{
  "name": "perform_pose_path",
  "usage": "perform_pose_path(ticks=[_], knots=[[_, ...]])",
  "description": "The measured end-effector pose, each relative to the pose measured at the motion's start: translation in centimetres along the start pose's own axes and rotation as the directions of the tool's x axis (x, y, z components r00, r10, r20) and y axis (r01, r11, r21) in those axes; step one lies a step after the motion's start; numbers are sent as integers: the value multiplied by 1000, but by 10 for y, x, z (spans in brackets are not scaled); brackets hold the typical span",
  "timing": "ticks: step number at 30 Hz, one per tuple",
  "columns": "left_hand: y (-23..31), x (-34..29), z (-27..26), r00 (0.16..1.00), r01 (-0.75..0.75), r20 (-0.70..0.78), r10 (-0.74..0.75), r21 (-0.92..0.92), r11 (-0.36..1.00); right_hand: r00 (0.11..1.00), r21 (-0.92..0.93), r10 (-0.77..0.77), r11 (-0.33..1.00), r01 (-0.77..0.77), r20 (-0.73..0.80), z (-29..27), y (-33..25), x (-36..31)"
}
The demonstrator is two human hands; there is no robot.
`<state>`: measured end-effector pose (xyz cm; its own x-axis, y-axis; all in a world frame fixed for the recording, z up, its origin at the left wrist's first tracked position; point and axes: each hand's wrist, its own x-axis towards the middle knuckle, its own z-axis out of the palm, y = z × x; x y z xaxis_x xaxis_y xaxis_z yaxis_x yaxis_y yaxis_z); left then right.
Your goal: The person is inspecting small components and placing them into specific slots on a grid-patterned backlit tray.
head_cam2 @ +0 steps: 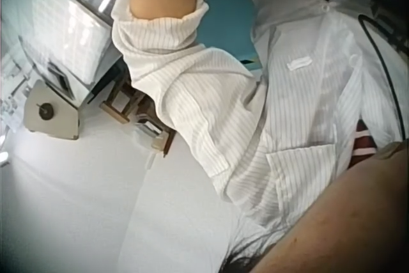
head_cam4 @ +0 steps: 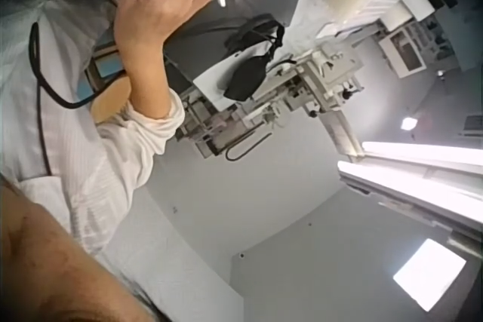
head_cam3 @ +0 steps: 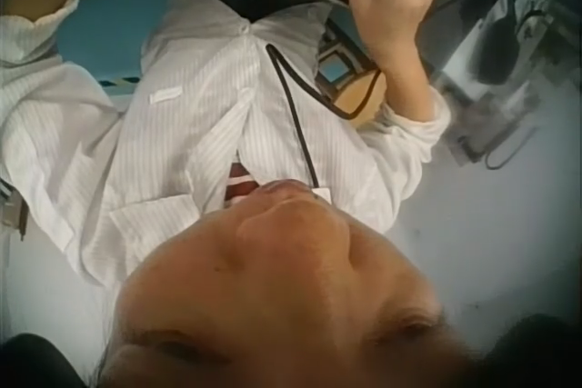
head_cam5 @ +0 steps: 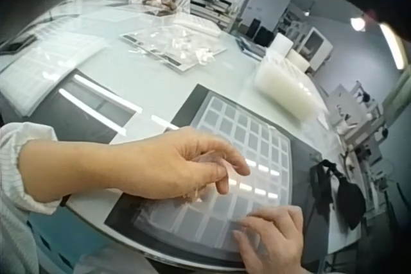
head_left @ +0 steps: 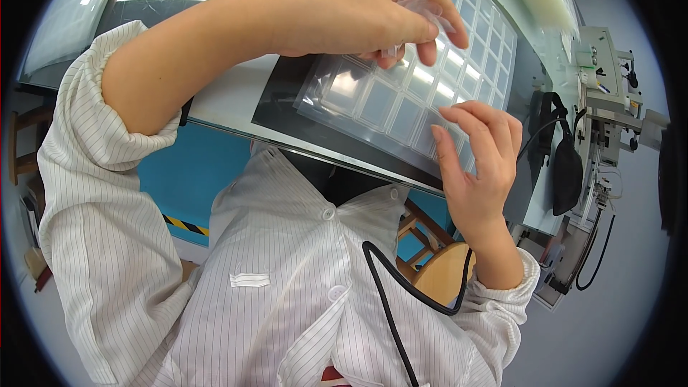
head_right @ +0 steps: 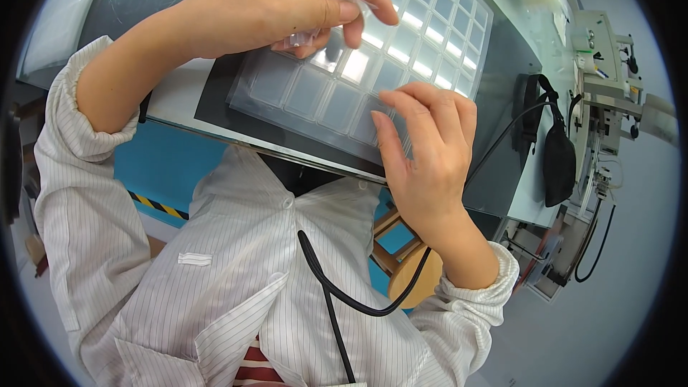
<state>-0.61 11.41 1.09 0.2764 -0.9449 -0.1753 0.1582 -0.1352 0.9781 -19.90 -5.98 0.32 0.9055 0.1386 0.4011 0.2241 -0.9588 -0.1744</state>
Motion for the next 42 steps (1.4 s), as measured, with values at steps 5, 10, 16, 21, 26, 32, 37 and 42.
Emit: perform_pose_path(ticks=[5, 10, 16, 21, 26, 32, 37, 42], knots=[[3, -3, -3, 997, -73, 8, 73, 87, 993, 995, 19, -63, 998, 61, 78, -18, -2, 13], [-6, -8, 10, 989, -149, 22, 147, 202, 968, 999, 328, 38, 944, -41, 15, -29, -5, 46], [-18, 5, -9, 936, -346, -17, 352, 152, 926, 990, 384, 98, 922, -51, -105, 5, -9, 61], [0, 0, -29, 953, -190, -253, 170, -57, 980, 991, 168, -120, 977, 128, -57, 24, -26, 63], [-2, 5, -33, 924, -148, -366, 110, -80, 986, 982, 39, -186, 982, 187, -31, 43, -40, 56], [-2, 1, -33, 938, -157, -320, 131, -55, 986, 979, 86, -193, 976, 198, -69, 45, -37, 59], [-5, 4, -31, 944, -172, -293, 152, -42, 984, 976, 85, -207, 973, 213, -75, 47, -33, 56], [-6, 6, -32, 951, -162, -275, 141, -55, 985, 987, 183, -142, 971, 153, -73, 45, -37, 58]])
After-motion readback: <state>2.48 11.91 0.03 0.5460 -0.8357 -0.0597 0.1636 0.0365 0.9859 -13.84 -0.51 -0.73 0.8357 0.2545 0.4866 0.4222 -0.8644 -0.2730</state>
